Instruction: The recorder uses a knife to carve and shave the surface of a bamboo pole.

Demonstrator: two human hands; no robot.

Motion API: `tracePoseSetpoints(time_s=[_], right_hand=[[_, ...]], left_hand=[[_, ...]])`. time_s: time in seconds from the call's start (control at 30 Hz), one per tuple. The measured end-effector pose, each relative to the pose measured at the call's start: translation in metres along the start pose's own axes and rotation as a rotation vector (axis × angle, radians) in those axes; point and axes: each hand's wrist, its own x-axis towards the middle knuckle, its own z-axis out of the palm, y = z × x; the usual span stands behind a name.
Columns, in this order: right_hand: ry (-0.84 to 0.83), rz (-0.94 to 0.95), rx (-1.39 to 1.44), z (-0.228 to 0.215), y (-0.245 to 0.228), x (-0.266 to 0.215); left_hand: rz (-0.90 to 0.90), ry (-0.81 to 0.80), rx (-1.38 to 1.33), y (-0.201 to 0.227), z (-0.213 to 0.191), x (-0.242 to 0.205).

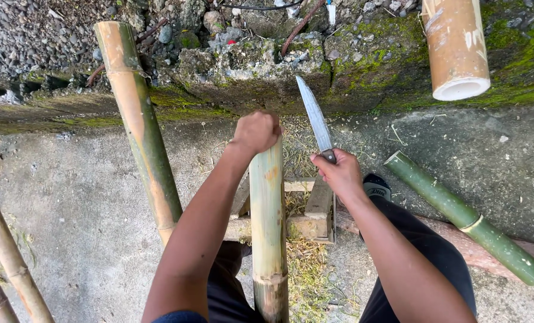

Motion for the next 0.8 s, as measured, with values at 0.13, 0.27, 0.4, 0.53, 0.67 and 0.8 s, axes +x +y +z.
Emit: tracePoseSetpoints(time_s=[0.13, 0.27, 0.4, 0.53, 0.67, 0.8], right_hand=[[-0.005, 0.012, 0.005, -0.001, -0.002, -0.003], [-0.004, 0.040, -0.011, -0.001, -0.007, -0.005], [-0.008, 0.037, 0.020, 0.001, -0.004, -0.003], [-0.034, 0.020, 0.058, 0.000, -0.003, -0.006], [-0.006, 0.060, 0.052, -0.001, -0.011, -0.003], [0.007, 0.112, 0.044, -0.002, -0.021, -0.010]], left_hand=[[0.016, 0.704, 0.003, -0.011, 0.025, 0.021], [0.079, 0.475, 0.162, 0.011, 0.026, 0.012], [-0.004, 0.746, 0.176, -0.013, 0.033, 0.036], [-0.090, 0.571, -0.123, -0.002, 0.011, -0.003], [-0.003, 0.768, -0.138, 0.024, 0.060, -0.058], [-0.068, 0.689, -0.440, 0.018, 0.142, -0.096]])
